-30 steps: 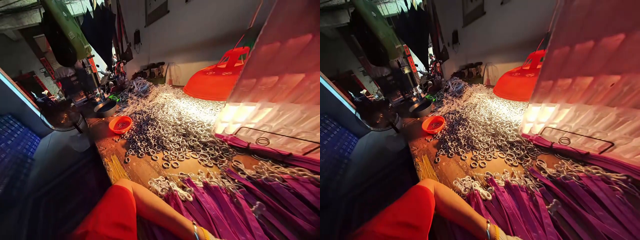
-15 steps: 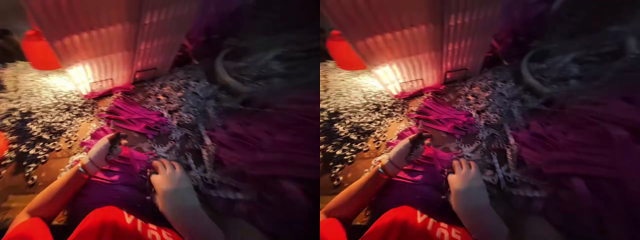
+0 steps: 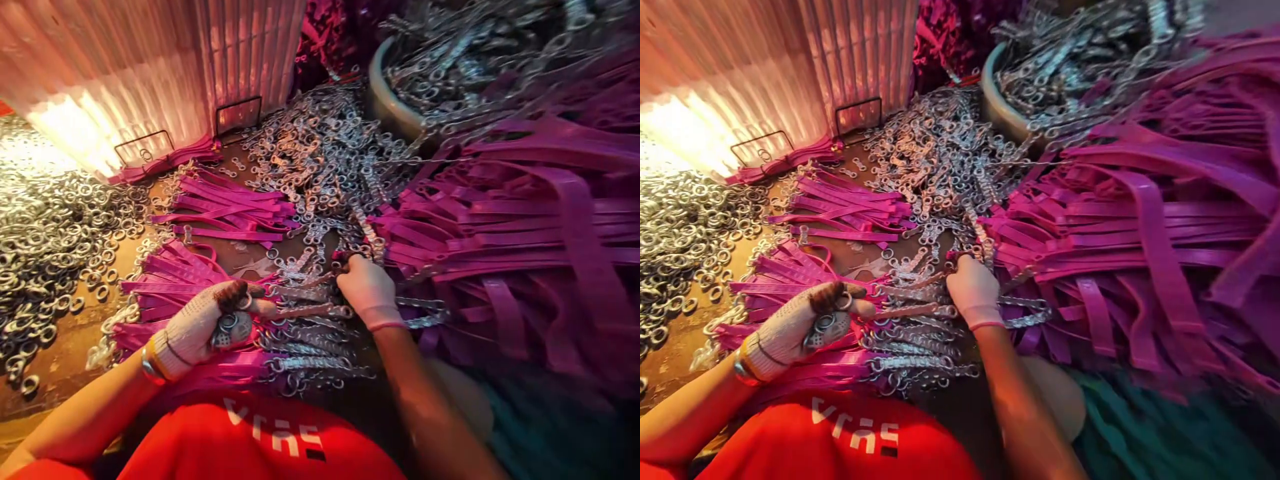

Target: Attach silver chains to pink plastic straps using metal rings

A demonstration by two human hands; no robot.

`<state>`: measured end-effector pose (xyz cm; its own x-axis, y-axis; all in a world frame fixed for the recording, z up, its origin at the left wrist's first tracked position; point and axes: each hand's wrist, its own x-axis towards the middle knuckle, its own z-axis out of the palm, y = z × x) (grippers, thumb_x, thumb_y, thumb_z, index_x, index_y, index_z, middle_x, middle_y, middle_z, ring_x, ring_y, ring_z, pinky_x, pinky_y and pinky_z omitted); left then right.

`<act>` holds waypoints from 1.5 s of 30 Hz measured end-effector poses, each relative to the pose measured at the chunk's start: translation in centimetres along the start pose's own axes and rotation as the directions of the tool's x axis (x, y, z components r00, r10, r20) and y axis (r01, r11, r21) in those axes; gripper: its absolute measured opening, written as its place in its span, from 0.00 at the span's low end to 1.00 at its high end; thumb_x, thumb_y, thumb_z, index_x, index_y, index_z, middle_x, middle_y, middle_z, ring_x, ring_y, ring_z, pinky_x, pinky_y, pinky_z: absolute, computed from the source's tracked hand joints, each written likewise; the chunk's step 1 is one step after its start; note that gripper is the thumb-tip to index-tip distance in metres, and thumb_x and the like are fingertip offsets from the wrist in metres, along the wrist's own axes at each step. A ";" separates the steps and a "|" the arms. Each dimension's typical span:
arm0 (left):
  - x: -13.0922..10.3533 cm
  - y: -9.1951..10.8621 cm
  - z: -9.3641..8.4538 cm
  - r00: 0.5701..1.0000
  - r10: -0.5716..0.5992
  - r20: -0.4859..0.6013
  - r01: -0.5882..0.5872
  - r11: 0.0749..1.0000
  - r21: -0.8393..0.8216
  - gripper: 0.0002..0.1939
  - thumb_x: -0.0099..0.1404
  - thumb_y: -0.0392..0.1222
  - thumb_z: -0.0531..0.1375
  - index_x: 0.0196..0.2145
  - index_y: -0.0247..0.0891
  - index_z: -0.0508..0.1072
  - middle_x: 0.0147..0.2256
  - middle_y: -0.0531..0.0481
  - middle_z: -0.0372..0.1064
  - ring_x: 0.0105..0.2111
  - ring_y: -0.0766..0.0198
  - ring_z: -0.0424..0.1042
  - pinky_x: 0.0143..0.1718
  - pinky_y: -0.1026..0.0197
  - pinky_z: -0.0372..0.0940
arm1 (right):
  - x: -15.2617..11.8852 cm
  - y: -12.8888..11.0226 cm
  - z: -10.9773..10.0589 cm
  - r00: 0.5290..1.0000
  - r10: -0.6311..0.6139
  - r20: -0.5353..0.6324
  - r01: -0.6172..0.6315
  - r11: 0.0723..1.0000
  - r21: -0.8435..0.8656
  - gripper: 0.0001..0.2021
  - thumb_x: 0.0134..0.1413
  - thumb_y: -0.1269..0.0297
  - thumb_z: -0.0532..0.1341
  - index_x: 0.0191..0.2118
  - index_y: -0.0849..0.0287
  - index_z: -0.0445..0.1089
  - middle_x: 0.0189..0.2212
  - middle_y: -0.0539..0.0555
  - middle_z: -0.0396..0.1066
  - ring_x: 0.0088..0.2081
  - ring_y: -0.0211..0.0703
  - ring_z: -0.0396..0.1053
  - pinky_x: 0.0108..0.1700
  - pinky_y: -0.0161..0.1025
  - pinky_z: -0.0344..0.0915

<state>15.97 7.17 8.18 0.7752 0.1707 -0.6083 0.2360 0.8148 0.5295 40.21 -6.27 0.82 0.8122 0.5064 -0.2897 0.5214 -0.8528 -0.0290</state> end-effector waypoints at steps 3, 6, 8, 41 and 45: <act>-0.3 0.4 -0.4 0.997 -0.064 0.034 0.067 0.993 -0.100 0.22 0.63 0.54 0.61 0.44 0.30 0.72 0.40 0.36 0.77 0.14 0.74 0.60 0.12 0.70 0.49 | -0.6 0.8 0.6 0.994 -0.052 -0.094 0.061 0.993 0.101 0.16 0.51 0.71 0.52 0.42 0.65 0.75 0.37 0.67 0.75 0.39 0.57 0.72 0.37 0.43 0.63; -0.7 0.3 -0.4 0.998 -0.055 0.008 0.055 0.998 0.005 0.20 0.62 0.47 0.61 0.47 0.30 0.73 0.43 0.35 0.76 0.14 0.76 0.58 0.12 0.70 0.48 | -2.5 1.0 -0.3 0.951 -0.114 -0.288 0.189 0.951 0.245 0.18 0.53 0.70 0.50 0.45 0.63 0.73 0.40 0.65 0.75 0.44 0.58 0.71 0.44 0.46 0.64; -1.0 0.0 -0.3 1.000 0.017 -0.010 -0.016 0.987 0.160 0.21 0.62 0.41 0.61 0.52 0.32 0.71 0.44 0.36 0.76 0.15 0.77 0.58 0.13 0.71 0.48 | -4.4 0.2 -1.6 0.918 -0.178 -0.354 0.303 0.891 0.338 0.18 0.57 0.68 0.50 0.48 0.59 0.71 0.41 0.63 0.75 0.44 0.56 0.71 0.46 0.46 0.65; 3.4 3.4 2.8 0.967 0.240 0.084 -0.219 0.620 0.753 0.09 0.68 0.44 0.52 0.33 0.37 0.66 0.20 0.56 0.61 0.16 0.74 0.56 0.16 0.70 0.51 | -9.8 -6.0 -2.2 0.817 -0.470 -0.335 0.562 0.779 0.278 0.06 0.47 0.71 0.55 0.26 0.58 0.68 0.21 0.55 0.70 0.24 0.42 0.62 0.28 0.39 0.49; 10.7 5.9 2.9 0.904 0.360 0.229 -0.142 -0.253 0.957 0.08 0.64 0.32 0.55 0.38 0.34 0.73 0.34 0.47 0.72 0.34 0.64 0.71 0.36 0.63 0.66 | -6.4 -4.1 -2.1 0.898 -0.241 -0.367 0.409 0.762 0.501 0.10 0.54 0.69 0.52 0.34 0.58 0.71 0.26 0.56 0.73 0.28 0.45 0.65 0.31 0.38 0.56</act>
<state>27.34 12.17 6.50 0.9202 0.3209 -0.2242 0.3914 -0.7604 0.5182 33.43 -5.73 4.75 0.7000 0.7073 0.0981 0.5987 -0.5065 -0.6204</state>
